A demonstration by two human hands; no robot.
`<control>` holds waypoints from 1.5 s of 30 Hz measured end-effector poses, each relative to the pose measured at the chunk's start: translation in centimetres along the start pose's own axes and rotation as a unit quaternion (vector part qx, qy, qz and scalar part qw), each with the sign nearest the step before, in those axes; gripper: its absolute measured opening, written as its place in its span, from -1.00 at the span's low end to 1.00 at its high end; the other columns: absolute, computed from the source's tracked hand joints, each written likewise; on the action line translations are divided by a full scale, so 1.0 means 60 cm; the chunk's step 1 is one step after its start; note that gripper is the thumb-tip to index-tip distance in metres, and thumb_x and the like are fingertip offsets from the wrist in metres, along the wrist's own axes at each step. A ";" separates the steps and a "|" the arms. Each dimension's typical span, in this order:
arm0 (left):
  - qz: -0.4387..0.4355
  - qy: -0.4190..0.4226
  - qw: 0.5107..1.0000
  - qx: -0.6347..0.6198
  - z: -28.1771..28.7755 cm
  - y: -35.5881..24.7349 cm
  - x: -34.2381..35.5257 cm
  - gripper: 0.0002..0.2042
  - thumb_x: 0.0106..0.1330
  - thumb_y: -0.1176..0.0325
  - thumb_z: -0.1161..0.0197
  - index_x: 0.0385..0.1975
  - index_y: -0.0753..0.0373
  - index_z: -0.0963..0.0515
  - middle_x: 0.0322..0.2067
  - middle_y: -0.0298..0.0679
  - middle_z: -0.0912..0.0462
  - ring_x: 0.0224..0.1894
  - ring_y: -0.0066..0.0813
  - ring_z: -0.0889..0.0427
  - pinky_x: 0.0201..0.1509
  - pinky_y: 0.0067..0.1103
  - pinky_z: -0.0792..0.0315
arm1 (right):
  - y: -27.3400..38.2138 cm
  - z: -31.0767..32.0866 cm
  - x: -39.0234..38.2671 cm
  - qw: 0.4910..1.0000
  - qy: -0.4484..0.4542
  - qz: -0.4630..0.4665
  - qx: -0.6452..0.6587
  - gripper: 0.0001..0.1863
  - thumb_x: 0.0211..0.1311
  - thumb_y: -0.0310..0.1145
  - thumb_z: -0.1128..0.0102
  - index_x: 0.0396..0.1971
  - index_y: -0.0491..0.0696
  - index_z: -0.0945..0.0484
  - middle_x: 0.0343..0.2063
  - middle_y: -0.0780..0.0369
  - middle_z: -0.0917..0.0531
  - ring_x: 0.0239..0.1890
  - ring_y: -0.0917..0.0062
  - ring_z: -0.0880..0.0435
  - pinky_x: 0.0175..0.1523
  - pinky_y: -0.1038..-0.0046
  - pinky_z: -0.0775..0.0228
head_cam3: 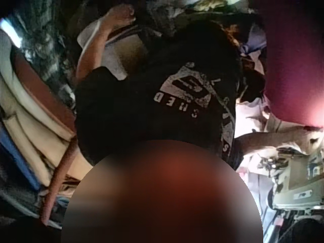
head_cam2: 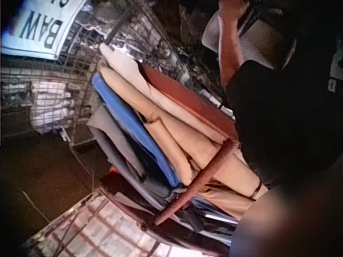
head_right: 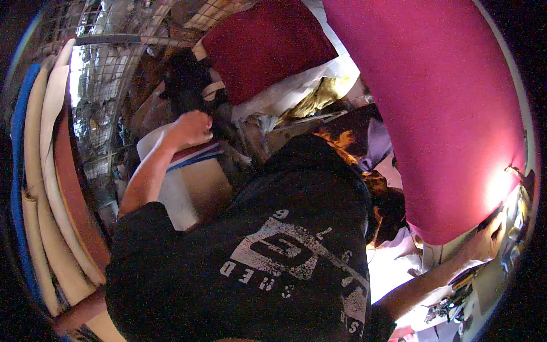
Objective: The recorder is sewing a handle onto a pink fabric bag using an industrial sewing machine.
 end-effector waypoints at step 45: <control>-0.155 -0.177 0.862 -0.449 0.370 -0.174 -0.018 -0.91 0.40 0.43 -0.19 -0.28 0.31 -0.55 -0.48 -0.45 -0.49 -0.42 -0.74 -0.42 -0.34 -0.67 -0.32 | 0.093 0.076 -0.084 0.991 -0.088 -0.081 0.053 -0.82 0.32 -0.37 -0.25 -0.18 -0.08 -0.73 -0.47 0.27 -0.70 -0.41 0.71 -0.58 -0.27 0.60 -0.42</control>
Point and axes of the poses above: each hand's wrist, its own x-axis towards the middle knuckle, its own z-axis out of the back of the hand, y = z × x, the point moved 9 cm from there along x, towards the middle knuckle
